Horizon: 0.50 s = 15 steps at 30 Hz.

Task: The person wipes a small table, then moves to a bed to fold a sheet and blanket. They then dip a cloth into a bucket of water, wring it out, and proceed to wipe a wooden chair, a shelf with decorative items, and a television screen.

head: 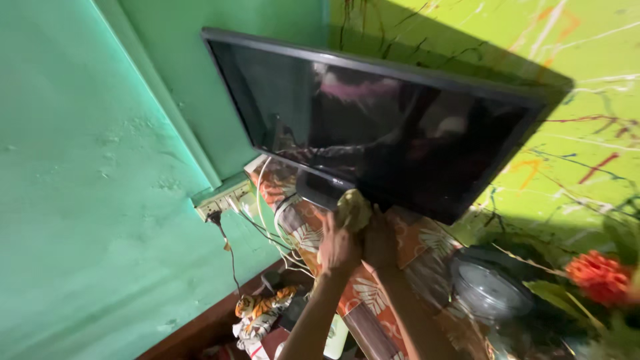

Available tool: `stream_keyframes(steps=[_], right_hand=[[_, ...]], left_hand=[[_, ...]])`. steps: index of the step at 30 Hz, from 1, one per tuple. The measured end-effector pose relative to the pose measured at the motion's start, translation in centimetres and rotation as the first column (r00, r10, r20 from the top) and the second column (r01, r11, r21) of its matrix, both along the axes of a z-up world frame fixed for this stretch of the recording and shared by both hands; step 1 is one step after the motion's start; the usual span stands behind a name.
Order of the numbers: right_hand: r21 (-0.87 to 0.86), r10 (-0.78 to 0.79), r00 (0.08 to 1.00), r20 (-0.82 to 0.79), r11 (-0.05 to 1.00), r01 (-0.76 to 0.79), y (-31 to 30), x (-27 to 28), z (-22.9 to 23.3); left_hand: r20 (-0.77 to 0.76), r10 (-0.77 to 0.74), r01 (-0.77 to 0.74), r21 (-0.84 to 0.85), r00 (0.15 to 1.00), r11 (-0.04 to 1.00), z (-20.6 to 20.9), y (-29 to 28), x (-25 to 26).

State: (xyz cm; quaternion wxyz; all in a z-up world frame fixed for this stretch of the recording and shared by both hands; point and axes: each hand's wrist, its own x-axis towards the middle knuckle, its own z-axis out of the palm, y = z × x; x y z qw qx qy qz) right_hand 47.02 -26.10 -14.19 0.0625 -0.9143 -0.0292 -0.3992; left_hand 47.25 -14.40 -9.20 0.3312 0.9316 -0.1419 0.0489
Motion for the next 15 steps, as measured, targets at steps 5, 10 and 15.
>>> stream_keyframes(steps=[5, 10, 15], right_hand=[[0.239, 0.039, 0.897, -0.440, 0.968, 0.076, 0.5, 0.0, -0.7], [0.302, 0.084, 0.937, -0.338, 0.953, 0.023, 0.7, -0.4, 0.4], [0.250, 0.050, 0.928, -0.369, 0.967, 0.047, 0.6, -0.1, 0.6]], left_hand=[[0.095, -0.083, 0.068, 0.160, 0.992, 0.985, -3.0, 0.4, 3.9], [0.182, -0.176, 0.086, 0.418, 0.967, 0.904, -5.5, 1.7, 7.2], [0.146, -0.027, -0.039, 0.428, 0.989, 0.903, -5.9, 2.2, 8.8]])
